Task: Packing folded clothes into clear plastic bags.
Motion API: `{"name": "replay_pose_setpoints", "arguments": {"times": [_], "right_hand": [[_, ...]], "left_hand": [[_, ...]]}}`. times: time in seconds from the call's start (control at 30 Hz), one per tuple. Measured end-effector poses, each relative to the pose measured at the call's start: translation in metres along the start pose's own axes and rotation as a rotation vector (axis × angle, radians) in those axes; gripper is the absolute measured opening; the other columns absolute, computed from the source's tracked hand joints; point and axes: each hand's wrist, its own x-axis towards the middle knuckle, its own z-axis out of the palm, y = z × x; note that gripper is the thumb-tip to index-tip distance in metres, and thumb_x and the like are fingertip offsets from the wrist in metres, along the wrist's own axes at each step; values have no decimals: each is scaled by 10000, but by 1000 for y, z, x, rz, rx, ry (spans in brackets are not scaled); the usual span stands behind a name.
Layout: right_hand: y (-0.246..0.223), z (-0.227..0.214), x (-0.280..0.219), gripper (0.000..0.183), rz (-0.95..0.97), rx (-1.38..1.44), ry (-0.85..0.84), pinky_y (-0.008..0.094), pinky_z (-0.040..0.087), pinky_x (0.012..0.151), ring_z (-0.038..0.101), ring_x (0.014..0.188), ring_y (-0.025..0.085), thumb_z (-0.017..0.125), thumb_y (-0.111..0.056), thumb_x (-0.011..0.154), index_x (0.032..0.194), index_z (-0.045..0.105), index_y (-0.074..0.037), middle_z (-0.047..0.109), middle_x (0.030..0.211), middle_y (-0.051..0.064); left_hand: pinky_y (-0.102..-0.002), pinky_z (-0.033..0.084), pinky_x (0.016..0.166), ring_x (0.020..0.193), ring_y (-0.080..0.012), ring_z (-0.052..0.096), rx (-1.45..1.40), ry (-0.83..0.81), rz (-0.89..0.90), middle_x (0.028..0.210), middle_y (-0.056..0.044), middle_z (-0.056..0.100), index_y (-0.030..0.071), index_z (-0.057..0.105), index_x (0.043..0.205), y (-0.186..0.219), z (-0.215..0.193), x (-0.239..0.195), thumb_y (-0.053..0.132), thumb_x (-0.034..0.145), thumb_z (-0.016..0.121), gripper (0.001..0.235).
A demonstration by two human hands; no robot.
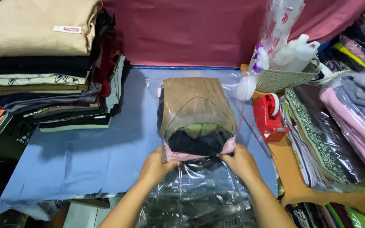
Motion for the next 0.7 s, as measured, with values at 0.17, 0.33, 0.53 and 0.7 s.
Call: {"name": "replay_pose_setpoints", "arguments": {"times": [0.17,0.33,0.53,0.7], "right_hand": [[48,35,32,290,-147,168,17,408,557,721,743,767,286,837,-213,755,942,699,-40,750,819,138],[61,-11,48,293,52,327,-436,419,514,630,625,700,253,813,-209,885,1046,691,3,682,812,118],[117,-34,183,445,-97,752,-162,330,567,845,672,1016,163,553,-308,998,1353,591,-42,701,1155,31],[17,-23,276,502,372,827,-39,402,585,758,673,908,266,558,-558,1029,1100,641,-69,682,1079,104]], "left_hand": [[-502,544,713,840,-410,717,57,131,-5,852,-173,753,137,772,1005,25,11,-9,423,784,801,362],[-463,559,754,817,-371,734,172,-37,14,857,-176,760,143,803,949,0,-24,7,503,781,805,397],[-421,533,739,828,-286,648,-476,37,-45,1144,-114,748,76,639,1372,-76,-75,111,518,930,574,629],[-393,533,886,1036,-256,642,-934,378,-251,1140,-111,646,59,439,1459,-103,-58,270,611,990,544,732]]}}
